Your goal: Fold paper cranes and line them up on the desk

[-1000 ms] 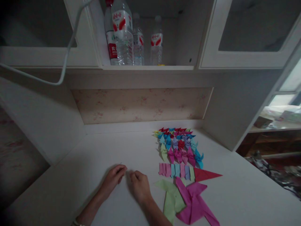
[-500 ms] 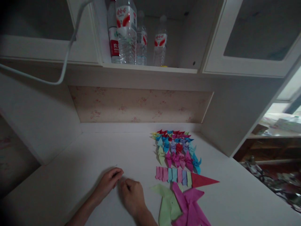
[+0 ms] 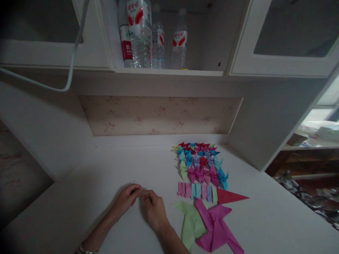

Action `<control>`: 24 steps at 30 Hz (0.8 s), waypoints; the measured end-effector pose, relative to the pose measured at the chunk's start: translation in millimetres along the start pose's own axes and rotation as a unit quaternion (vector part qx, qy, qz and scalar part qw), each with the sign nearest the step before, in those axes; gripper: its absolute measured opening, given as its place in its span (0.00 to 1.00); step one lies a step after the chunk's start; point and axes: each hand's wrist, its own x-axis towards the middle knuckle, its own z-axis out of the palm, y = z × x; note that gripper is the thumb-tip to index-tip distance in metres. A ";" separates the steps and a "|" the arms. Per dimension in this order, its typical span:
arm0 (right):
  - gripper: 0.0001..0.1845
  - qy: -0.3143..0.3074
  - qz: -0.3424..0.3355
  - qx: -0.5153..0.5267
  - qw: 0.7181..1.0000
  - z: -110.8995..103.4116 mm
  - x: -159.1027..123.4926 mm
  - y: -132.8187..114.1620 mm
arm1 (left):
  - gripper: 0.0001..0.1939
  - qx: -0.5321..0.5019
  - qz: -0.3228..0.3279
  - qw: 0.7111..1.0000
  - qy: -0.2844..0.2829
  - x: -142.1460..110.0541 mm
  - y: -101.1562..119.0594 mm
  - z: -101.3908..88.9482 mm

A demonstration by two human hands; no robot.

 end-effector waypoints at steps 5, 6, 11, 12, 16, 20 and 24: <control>0.15 -0.001 -0.010 0.008 1.000 -1.1 1.5 3.2 | 0.18 -0.008 -0.005 1.000 -0.006 -1.1 2.3 -1.3; 0.15 -0.001 -0.011 0.008 1.000 -1.3 1.5 3.6 | 0.18 -0.008 -0.004 1.000 -0.006 -1.2 2.1 -1.6; 0.16 0.000 -0.013 0.004 1.000 -1.5 0.9 5.1 | 0.18 -0.013 -0.004 1.000 -0.007 -1.4 1.0 -2.0; 0.16 0.001 -0.011 0.005 1.000 -1.3 0.8 5.8 | 0.18 -0.013 -0.004 1.000 -0.008 -1.3 1.0 -2.0; 0.20 0.005 0.005 0.012 1.000 0.2 0.9 9.6 | 0.18 -0.011 0.000 1.000 -0.013 -1.0 1.3 -1.7; 0.20 0.006 0.009 0.009 1.000 0.8 1.4 10.9 | 0.18 0.001 0.009 1.000 -0.016 -0.9 0.3 -1.1; 0.17 -0.003 0.001 -0.005 1.000 0.3 1.3 8.4 | 0.18 0.018 0.026 0.999 -0.016 -1.4 -2.3 -0.6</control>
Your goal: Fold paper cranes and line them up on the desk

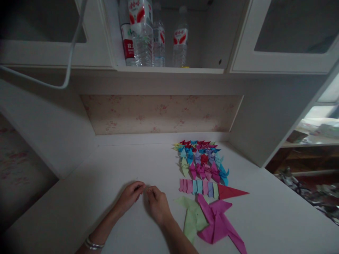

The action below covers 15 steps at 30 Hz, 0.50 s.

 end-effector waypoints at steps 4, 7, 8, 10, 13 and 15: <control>0.16 -0.006 -0.002 -0.006 1.000 -1.6 -0.5 -2.9 | 0.17 0.002 -0.001 1.000 -0.002 -0.4 -1.5 0.3; 0.16 -0.002 -0.003 0.005 1.000 -1.2 -0.1 -3.4 | 0.17 0.009 0.000 1.000 -0.003 -0.8 0.0 0.2; 0.15 0.000 -0.003 0.014 1.000 -0.4 0.4 -3.8 | 0.17 0.014 0.003 1.000 -0.003 -1.0 0.8 0.1; 0.14 0.002 0.013 0.056 0.998 1.6 1.5 -6.5 | 0.17 0.022 0.008 1.000 -0.003 -1.5 2.3 0.0; 0.13 0.016 0.094 0.178 0.979 -0.6 1.8 -20.7 | 0.17 0.039 0.006 0.999 0.003 -1.5 3.0 0.6; 0.12 0.030 0.132 0.255 0.958 -11.3 -1.8 -37.4 | 0.17 0.058 0.007 0.998 0.013 -1.0 2.9 2.7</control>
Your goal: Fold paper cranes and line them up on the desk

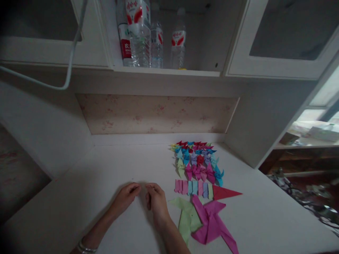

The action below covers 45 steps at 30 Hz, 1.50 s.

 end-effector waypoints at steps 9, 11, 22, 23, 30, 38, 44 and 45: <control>0.15 0.041 -0.044 -0.208 0.976 -113.1 -60.8 -64.9 | 0.14 0.044 0.099 0.994 -0.017 -38.9 59.6 50.4; 0.17 0.076 -0.042 -0.279 0.956 -146.3 -70.6 -59.2 | 0.13 0.055 0.140 0.987 -0.055 -55.1 80.8 70.1; 0.22 0.214 -0.039 -0.462 0.860 -226.1 -104.9 -26.2 | 0.18 0.171 0.263 0.939 -0.141 -87.5 90.7 146.4; 0.21 0.214 -0.052 -0.481 0.848 -227.5 -104.7 -22.8 | 0.19 0.182 0.267 0.935 -0.146 -88.3 88.4 148.4; 0.16 0.136 -0.179 -0.662 0.715 -219.3 -106.0 -4.5 | 0.11 0.248 0.269 0.920 -0.144 -90.8 81.7 145.1; 0.17 0.072 -0.178 -0.680 0.707 -179.0 -116.4 2.9 | 0.08 0.293 0.245 0.917 -0.114 -99.5 79.2 111.3; 0.19 -0.009 -0.210 -0.654 0.726 -125.8 -106.1 0.2 | 0.14 0.327 0.225 0.917 -0.047 -105.8 68.8 81.9; 0.20 -0.021 -0.214 -0.649 0.730 -115.3 -103.0 0.0 | 0.15 0.336 0.223 0.914 -0.034 -106.2 65.4 76.3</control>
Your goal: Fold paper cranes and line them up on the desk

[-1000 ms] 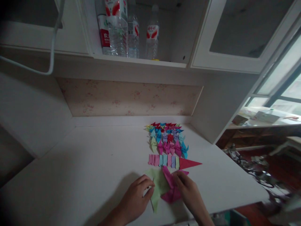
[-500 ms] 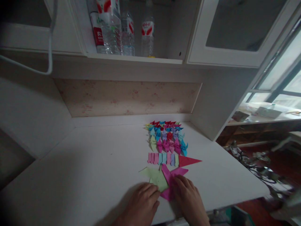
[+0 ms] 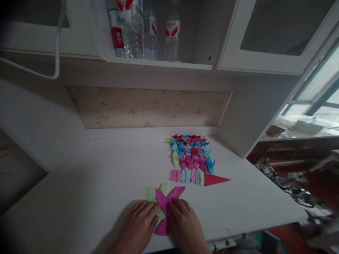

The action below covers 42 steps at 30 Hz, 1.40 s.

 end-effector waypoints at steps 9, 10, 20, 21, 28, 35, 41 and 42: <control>0.21 -0.007 -0.128 0.077 0.989 26.1 54.5 -53.5 | 0.13 0.099 -0.085 0.990 0.061 -16.1 -44.8 -22.5; 0.21 -0.001 -0.140 0.086 0.986 26.7 58.5 -55.6 | 0.13 0.102 -0.091 0.988 0.069 -16.5 -47.7 -24.3; 0.14 0.069 -0.023 0.134 0.988 23.3 49.9 -20.2 | 0.14 0.029 -0.030 0.999 0.025 -16.4 -65.4 -26.9; 0.14 0.073 -0.005 0.138 0.988 24.2 45.6 -15.4 | 0.15 0.027 -0.034 0.999 0.024 -15.4 -66.3 -26.8; 0.14 0.066 0.041 0.163 0.984 26.8 34.2 -8.2 | 0.15 0.017 -0.051 0.998 0.024 -6.6 -68.0 -31.2; 0.13 0.064 0.026 0.153 0.986 26.3 37.2 -9.9 | 0.15 0.016 -0.096 0.994 0.040 9.2 -87.3 -39.2; 0.12 0.075 0.013 0.153 0.985 23.7 35.4 -11.5 | 0.17 0.034 -0.093 0.994 -0.037 24.8 -99.3 -39.2; 0.12 0.075 0.011 0.154 0.985 23.2 35.2 -11.7 | 0.18 0.042 -0.089 0.994 -0.051 26.9 -99.1 -38.3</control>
